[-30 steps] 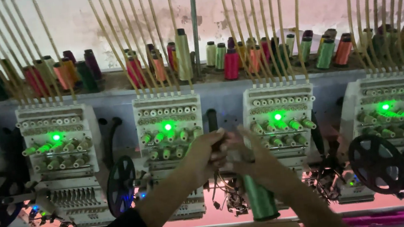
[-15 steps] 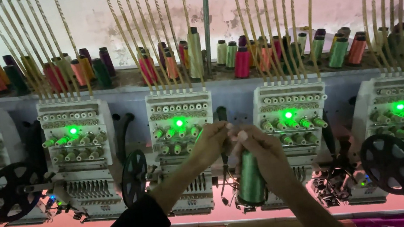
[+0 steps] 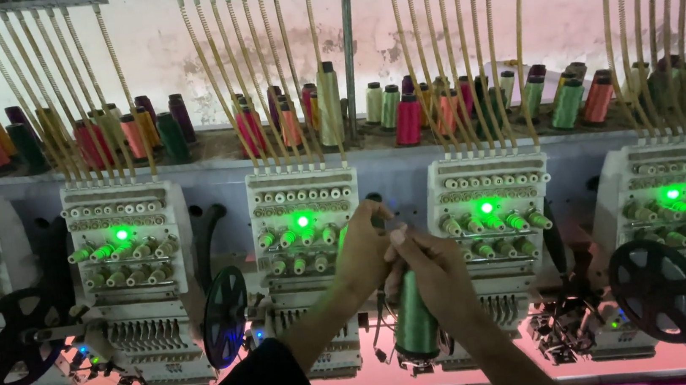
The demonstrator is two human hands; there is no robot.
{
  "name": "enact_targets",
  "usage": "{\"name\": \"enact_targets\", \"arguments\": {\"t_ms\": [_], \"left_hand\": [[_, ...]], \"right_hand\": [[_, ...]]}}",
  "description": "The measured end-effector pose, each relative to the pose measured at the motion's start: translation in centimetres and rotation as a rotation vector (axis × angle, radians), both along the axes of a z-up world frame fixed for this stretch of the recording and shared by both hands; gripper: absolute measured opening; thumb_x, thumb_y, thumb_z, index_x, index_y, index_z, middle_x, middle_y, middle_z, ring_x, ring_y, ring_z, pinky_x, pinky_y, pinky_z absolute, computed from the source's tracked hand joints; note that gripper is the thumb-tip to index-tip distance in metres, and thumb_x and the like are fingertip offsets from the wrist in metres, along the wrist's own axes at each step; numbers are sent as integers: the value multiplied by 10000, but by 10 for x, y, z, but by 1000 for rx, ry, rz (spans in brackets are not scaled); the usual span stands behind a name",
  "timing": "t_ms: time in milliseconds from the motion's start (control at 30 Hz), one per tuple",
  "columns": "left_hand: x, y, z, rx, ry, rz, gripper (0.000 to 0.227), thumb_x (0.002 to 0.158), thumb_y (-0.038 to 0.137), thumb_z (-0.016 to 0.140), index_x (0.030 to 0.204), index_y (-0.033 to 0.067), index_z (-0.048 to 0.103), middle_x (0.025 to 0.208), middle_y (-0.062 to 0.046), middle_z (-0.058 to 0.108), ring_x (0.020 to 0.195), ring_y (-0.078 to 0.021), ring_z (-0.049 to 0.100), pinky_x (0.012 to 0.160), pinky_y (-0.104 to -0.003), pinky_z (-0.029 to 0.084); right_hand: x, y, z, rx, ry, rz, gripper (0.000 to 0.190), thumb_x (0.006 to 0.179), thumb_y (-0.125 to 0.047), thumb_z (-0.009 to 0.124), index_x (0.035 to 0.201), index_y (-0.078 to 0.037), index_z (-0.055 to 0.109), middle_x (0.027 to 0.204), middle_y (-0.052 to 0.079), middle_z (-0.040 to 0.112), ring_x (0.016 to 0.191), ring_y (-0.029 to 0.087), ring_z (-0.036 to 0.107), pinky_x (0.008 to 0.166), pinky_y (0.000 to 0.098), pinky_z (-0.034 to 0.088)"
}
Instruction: Refilling thread spools on an industrial embroidery machine and threading the machine.
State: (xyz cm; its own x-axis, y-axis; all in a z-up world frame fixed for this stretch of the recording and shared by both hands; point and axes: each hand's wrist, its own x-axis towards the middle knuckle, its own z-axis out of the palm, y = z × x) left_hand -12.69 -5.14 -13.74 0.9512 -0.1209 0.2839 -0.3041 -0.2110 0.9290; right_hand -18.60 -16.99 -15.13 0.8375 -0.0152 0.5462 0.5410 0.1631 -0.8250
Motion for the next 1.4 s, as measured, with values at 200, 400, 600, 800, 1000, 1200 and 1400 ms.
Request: {"name": "enact_targets", "arguments": {"t_ms": [200, 400, 600, 800, 1000, 1200, 1400], "left_hand": [[-7, -1, -5, 364, -15, 100, 275, 912, 352, 598, 1150, 235, 526, 927, -189, 746, 953, -433, 732, 828, -537, 569], [16, -3, -36, 234, -67, -14, 345, 1047, 269, 509, 1343, 177, 357, 689, 4, 535, 549, -128, 507, 476, -279, 433], [67, 19, -149, 549, -640, -328, 686, 991, 219, 686, 1413, -50, 217, 813, -7, 723, 838, -204, 730, 1127, -448, 362], [-17, 44, -165, -103, 484, -846, 756, 818, -249, 627, 1431, 120, 383, 1183, -148, 603, 949, -233, 673, 803, -379, 603], [-95, 79, -163, -515, 597, -715, 407, 1021, 105, 606, 1401, 157, 472, 1209, -131, 608, 1074, -252, 641, 886, -393, 610], [-104, 148, -243, 480, 143, -256, 500, 674, 220, 898, 1150, 229, 746, 1046, 58, 819, 879, -71, 734, 742, -271, 611], [-116, 197, -312, 855, 272, -165, 368, 641, 303, 728, 992, 245, 635, 785, 47, 712, 719, -125, 646, 686, -340, 505]], "right_hand": [[-2, 2, -11, -119, -47, -104, 363, 1015, -159, 632, 751, 70, 728, 485, 225, 680, 412, 282, 698, 481, 382, 581], [-21, 19, -14, -394, -9, -216, 293, 953, -168, 653, 677, -71, 658, 478, 46, 637, 373, 126, 586, 400, 274, 516], [-33, 17, -18, -378, 92, -197, 384, 924, -224, 674, 594, -29, 666, 404, 56, 596, 351, 132, 545, 436, 271, 475], [-25, 12, -81, -547, 152, -283, 274, 915, -236, 601, 682, -92, 590, 606, 62, 599, 613, 160, 573, 600, 368, 428], [-59, 39, -127, -444, 354, 1, 203, 985, -350, 613, 970, -149, 587, 925, 55, 653, 919, 150, 590, 878, 326, 471], [-39, 10, -228, -954, -27, 150, 366, 1044, -435, 558, 1242, -129, 582, 1157, 67, 613, 1036, 273, 554, 918, 423, 437], [-35, -28, -247, -886, -99, 274, 63, 960, -180, 663, 929, -130, 687, 915, 63, 667, 759, 224, 679, 679, 342, 510]]}}
